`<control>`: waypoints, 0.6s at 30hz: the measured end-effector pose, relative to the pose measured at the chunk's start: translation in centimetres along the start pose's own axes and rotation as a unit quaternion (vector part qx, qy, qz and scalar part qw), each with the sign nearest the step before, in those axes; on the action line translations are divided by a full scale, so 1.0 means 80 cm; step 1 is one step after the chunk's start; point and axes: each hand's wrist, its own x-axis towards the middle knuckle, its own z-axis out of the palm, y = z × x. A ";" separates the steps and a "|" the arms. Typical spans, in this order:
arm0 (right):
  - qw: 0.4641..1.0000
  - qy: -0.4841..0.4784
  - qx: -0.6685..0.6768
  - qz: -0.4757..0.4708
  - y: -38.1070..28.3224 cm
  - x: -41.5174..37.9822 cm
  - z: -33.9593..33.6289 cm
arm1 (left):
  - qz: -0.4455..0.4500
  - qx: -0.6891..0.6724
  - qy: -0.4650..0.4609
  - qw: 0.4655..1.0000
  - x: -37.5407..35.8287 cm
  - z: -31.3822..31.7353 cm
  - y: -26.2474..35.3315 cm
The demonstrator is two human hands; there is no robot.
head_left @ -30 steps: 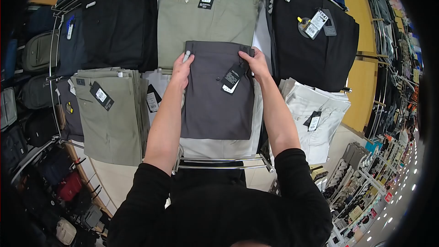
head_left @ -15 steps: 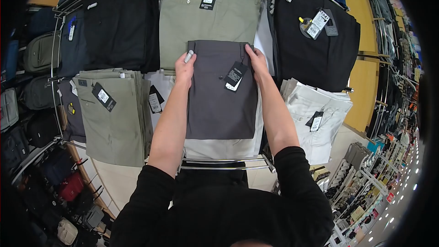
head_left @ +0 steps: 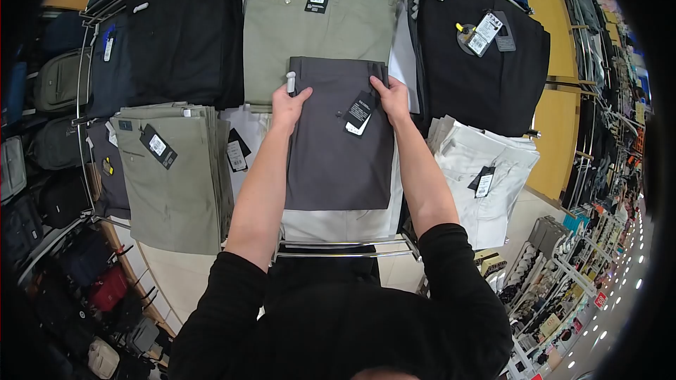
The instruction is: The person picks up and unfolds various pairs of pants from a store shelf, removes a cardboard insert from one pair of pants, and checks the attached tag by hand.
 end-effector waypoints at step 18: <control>0.982 -0.052 0.044 0.176 -0.034 -0.096 -0.022 | 0.014 -0.013 -0.010 1.000 -0.007 -0.006 0.003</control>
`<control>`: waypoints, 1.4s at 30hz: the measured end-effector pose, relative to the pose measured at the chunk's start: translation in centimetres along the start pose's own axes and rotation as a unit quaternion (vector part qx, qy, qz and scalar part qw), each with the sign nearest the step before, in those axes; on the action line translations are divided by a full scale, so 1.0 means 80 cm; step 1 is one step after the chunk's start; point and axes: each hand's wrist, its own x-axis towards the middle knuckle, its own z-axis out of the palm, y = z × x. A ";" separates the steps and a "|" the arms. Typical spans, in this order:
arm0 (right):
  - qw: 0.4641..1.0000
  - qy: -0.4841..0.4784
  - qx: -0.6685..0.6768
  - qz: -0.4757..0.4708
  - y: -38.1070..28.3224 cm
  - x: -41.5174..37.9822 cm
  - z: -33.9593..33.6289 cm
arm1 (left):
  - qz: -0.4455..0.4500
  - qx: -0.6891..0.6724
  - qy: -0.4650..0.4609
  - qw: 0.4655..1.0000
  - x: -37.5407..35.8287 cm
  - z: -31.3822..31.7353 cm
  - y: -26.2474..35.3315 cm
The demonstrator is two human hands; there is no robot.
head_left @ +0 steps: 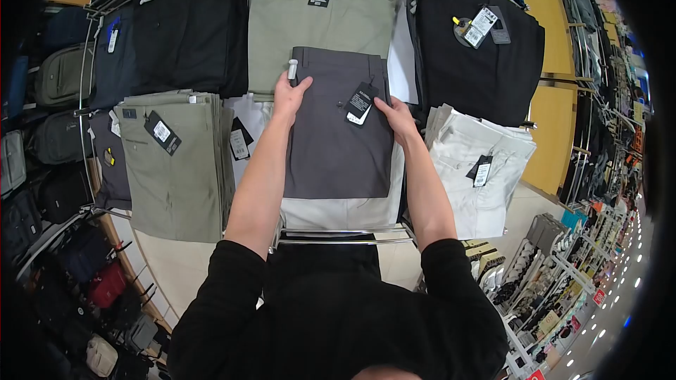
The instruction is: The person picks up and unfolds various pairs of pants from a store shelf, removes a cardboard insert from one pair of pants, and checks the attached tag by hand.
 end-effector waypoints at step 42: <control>0.997 0.055 0.014 0.054 0.171 -0.164 -0.011 | -0.031 0.074 -0.137 0.987 -0.029 -0.003 -0.015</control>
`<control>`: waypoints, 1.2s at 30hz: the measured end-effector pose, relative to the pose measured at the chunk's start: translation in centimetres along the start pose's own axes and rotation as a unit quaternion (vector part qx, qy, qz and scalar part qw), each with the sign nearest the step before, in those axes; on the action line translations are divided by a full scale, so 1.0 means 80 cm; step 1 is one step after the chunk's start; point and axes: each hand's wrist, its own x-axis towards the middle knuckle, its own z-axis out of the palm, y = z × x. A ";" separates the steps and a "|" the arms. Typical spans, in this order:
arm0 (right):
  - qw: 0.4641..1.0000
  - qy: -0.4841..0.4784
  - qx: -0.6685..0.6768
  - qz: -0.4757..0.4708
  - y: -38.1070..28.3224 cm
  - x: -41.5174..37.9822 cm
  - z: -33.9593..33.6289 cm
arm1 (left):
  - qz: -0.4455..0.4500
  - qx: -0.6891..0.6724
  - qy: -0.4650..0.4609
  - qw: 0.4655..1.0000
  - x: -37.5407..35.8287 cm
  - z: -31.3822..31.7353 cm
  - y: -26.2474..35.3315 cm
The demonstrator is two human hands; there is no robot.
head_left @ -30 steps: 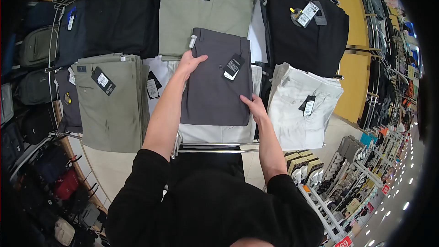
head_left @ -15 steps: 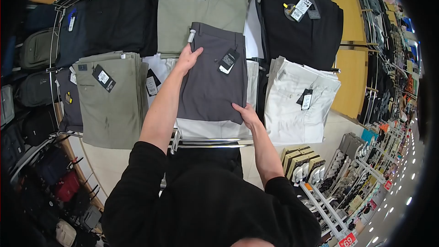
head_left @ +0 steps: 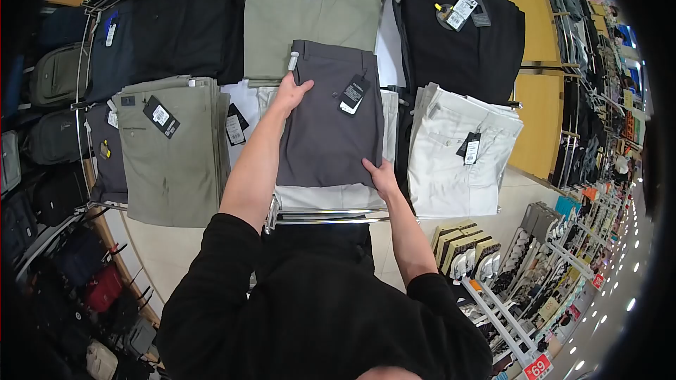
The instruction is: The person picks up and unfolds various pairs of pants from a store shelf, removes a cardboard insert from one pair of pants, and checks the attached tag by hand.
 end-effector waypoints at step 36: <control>0.996 -0.053 -0.064 -0.012 -0.210 0.171 0.045 | -0.011 -0.073 0.030 0.997 -0.028 0.001 -0.026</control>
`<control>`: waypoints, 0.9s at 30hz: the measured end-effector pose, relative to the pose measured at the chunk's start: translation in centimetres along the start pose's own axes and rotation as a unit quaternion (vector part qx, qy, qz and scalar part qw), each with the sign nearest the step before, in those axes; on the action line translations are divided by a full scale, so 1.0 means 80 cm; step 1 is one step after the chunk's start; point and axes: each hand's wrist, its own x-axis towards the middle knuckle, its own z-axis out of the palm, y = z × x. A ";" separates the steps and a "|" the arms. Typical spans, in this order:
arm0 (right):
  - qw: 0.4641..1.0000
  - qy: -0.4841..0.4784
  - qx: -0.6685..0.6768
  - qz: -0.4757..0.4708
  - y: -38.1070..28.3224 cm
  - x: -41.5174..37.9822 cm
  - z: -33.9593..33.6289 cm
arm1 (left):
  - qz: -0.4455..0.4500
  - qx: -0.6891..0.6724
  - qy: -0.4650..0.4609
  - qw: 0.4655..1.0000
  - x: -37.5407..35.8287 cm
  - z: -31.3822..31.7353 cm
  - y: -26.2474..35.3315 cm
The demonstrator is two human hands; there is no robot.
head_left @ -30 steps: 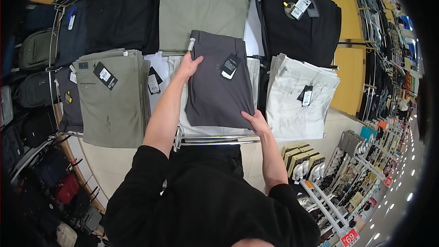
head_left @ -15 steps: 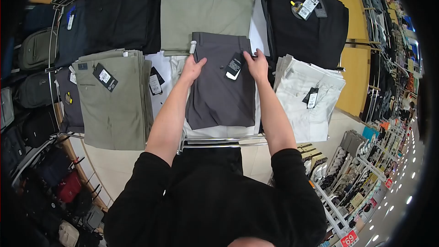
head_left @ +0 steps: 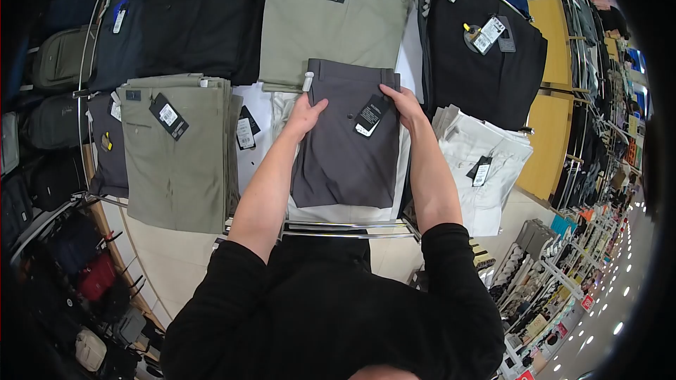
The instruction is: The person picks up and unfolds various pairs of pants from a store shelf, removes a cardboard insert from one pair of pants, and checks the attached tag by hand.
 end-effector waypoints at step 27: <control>0.927 -0.012 -0.073 -0.368 -0.010 -0.335 0.049 | 0.130 -0.092 -0.142 0.977 -0.219 -0.037 0.124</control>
